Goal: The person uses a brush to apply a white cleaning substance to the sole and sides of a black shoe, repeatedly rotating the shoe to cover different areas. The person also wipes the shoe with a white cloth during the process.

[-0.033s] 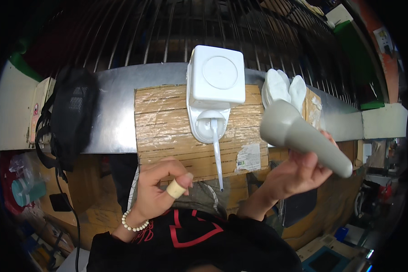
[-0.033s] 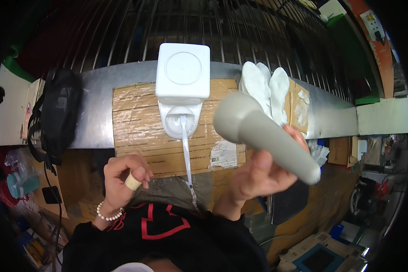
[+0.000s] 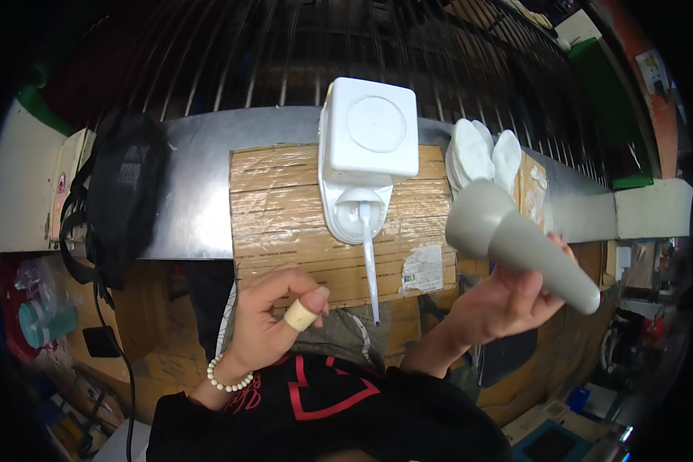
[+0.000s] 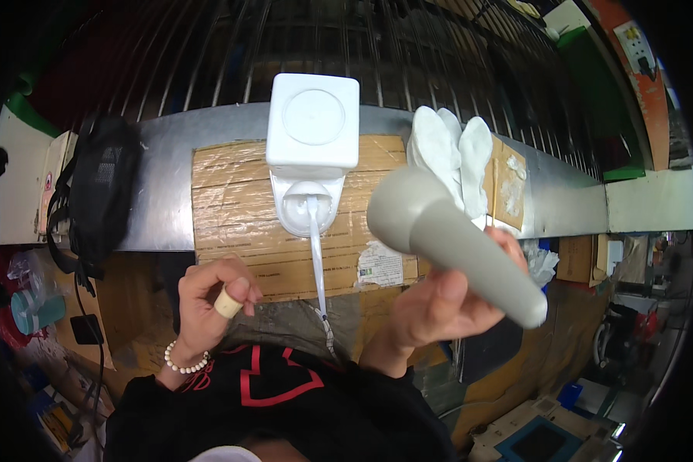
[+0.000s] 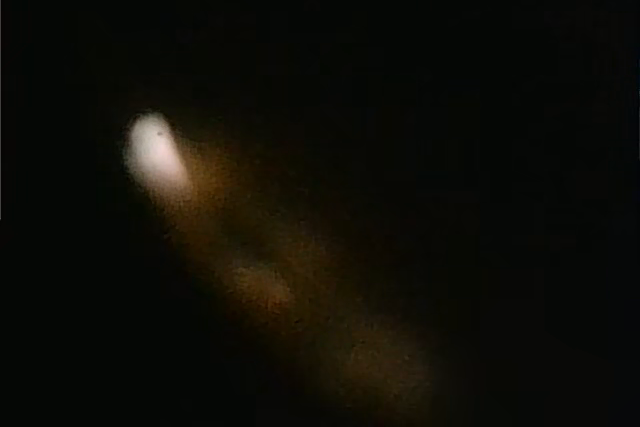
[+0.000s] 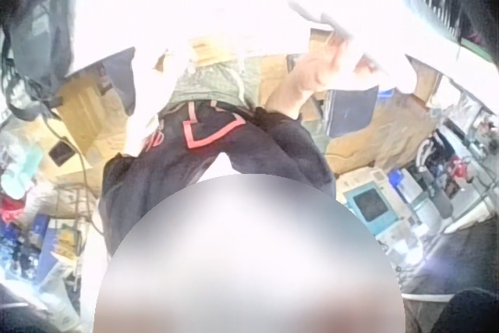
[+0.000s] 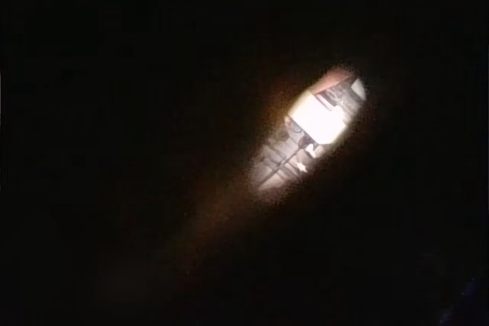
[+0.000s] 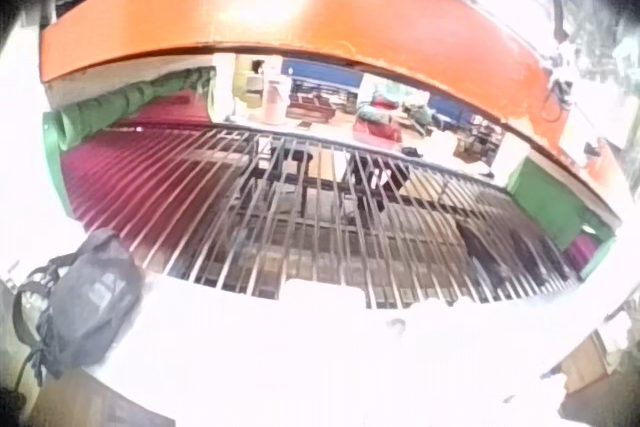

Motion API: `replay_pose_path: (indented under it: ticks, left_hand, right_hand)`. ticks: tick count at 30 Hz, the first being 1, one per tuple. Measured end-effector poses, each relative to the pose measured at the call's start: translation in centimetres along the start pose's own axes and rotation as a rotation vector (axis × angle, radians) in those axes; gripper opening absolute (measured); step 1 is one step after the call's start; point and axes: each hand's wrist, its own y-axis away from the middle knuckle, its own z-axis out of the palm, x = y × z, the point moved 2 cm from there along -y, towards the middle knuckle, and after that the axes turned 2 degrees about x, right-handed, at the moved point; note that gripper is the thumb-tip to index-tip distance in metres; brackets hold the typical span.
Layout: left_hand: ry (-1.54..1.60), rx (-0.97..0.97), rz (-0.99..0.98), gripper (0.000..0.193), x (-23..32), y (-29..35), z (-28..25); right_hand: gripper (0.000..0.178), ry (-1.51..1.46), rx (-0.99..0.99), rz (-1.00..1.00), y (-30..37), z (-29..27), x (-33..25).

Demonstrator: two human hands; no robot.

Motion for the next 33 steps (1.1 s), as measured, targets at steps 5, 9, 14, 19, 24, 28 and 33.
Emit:
replay_pose_path:
  ticks: [5, 9, 14, 19, 24, 28, 33]
  left_hand:
    - [0.053, 0.010, 0.093, 0.032, 0.0, -1.0, 1.6]
    - [-0.324, 0.026, 0.456, 0.062, 0.2, -1.4, 2.0]
    - [-0.413, -0.074, 0.544, 0.075, -0.5, -1.5, 3.0]
    - [-0.305, -0.086, 0.465, 0.074, -1.0, -1.7, 2.5]
    - [-0.502, -0.090, 0.541, 0.073, -0.6, -1.2, 1.9]
    - [-0.480, -0.118, 0.525, 0.069, -0.4, -1.3, 2.0]
    - [-0.466, -0.062, 0.365, 0.057, -1.6, -1.6, 1.6]
  right_hand:
    - [0.075, 0.088, -0.253, -0.025, 3.3, -0.2, 0.4]
    - [0.073, 0.005, -0.515, 0.078, 6.1, 0.5, 0.4]
    - [0.067, -0.190, -0.767, 0.138, 6.3, 1.2, -0.4]
    - [0.065, -0.197, -0.911, 0.242, 5.7, 1.1, 0.4]
    - [0.070, -0.119, -0.823, 0.139, 3.9, 0.0, 0.0]
    - [0.061, -0.158, -0.729, -0.067, -0.6, -1.2, -0.3]
    - [0.047, 0.413, -0.175, -0.235, -10.0, -6.6, -1.0]
